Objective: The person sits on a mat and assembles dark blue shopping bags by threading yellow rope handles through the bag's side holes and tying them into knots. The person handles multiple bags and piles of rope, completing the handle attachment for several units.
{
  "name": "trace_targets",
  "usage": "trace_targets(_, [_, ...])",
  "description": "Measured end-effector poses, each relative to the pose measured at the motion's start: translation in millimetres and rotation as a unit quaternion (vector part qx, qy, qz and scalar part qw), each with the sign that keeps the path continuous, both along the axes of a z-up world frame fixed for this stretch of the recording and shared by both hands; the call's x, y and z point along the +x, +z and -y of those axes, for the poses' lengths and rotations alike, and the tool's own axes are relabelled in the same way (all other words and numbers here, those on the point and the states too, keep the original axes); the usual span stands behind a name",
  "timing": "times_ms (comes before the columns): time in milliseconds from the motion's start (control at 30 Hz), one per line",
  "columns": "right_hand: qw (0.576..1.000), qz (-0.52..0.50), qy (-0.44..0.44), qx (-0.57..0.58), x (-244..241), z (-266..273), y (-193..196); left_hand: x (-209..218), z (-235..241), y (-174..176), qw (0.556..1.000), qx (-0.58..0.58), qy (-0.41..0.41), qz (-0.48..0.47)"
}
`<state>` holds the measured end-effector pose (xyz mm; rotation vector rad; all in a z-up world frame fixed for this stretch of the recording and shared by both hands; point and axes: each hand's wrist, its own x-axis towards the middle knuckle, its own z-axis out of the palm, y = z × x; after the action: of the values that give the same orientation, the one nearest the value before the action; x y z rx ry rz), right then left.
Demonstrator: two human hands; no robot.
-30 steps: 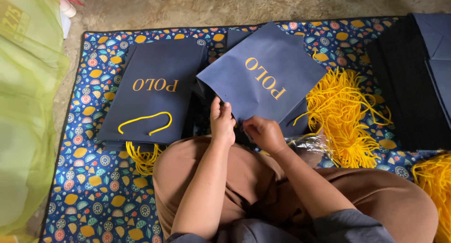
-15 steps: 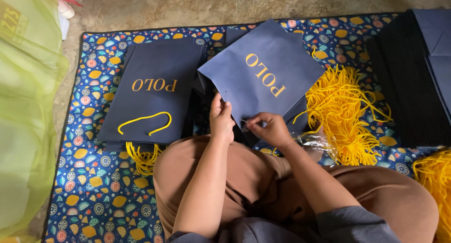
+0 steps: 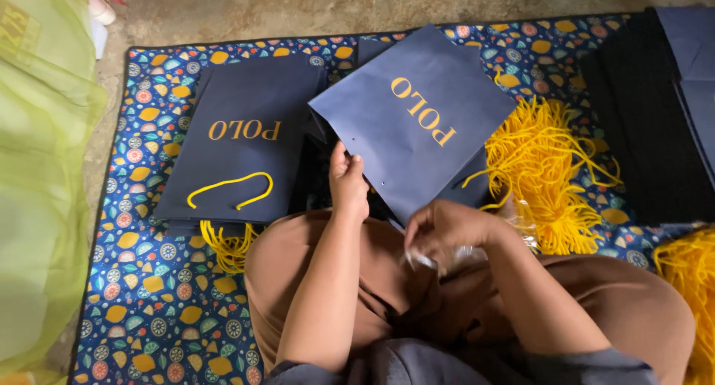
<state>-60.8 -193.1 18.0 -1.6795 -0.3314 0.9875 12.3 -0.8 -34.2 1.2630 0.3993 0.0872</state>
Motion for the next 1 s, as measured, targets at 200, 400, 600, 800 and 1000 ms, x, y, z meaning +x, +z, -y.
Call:
trace_targets(200, [0.973, 0.016, 0.223, -0.050, -40.5, -0.7, 28.6, -1.0, 0.8, 3.7, 0.998, -0.059, 0.015, -0.008])
trace_targets(400, [0.895, 0.275, -0.088, -0.340, 27.1, 88.2, -72.0, -15.6, -5.1, -0.7, 0.997, 0.075, -0.008, 0.020])
trace_targets(600, [0.759, 0.383, -0.147, -0.505, 50.6, 109.8, -136.3, -11.2, -1.3, -17.4, 0.978, 0.102, -0.025, 0.179])
trace_targets(800, [0.752, 0.355, -0.273, -0.484, 60.7, 118.1, -144.1, -8.6, -3.0, -4.2, 0.967, 0.109, -0.047, 0.226])
trace_targets(1000, [0.833, 0.340, -0.436, -0.001, 39.7, 30.9, -13.7, -27.4, 10.3, 4.6, 0.959, 0.070, -0.101, 0.254])
